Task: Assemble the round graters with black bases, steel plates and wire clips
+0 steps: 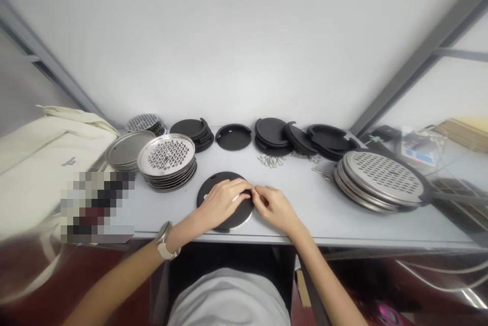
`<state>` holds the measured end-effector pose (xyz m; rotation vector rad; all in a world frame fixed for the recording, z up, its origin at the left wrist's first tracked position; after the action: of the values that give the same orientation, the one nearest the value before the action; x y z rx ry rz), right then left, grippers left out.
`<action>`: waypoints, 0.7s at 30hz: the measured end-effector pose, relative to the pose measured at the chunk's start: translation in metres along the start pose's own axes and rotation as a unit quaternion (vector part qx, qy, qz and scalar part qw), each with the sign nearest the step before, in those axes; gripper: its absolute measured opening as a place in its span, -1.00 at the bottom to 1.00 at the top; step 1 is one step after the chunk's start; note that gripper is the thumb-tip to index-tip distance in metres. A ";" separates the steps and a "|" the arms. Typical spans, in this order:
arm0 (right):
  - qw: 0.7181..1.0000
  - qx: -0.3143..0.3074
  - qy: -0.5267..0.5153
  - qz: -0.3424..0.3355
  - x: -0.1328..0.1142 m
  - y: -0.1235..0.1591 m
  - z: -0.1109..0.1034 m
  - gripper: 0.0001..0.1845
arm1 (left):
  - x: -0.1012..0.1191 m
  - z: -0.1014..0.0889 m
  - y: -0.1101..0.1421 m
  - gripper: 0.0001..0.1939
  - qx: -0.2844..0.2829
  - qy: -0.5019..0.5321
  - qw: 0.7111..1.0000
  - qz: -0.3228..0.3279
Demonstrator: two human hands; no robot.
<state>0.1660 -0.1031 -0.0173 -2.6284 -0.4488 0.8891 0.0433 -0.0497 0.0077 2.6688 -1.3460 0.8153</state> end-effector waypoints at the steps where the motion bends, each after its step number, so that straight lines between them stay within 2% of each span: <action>1: 1.000 0.004 0.005 0.000 0.000 0.000 0.000 -0.64 | 0.000 0.000 0.000 -0.82 0.000 0.000 1.000 0.001; 21: 0.999 0.025 0.047 -0.007 0.001 0.002 -0.002 -0.65 | 0.002 -0.001 0.001 -0.81 0.002 -0.002 1.000 0.012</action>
<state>0.1685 -0.1045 -0.0169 -2.6041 -0.4151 0.7580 0.0430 -0.0513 0.0090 2.6645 -1.3805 0.8152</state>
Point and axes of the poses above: each hand's wrist, its own y-axis away from the middle knuckle, its own z-axis out of the palm, x = y × z, the point moved 5 cm from there along -y, towards the middle knuckle, and after that the axes turned 14 degrees about -z, right-handed, at the moved point
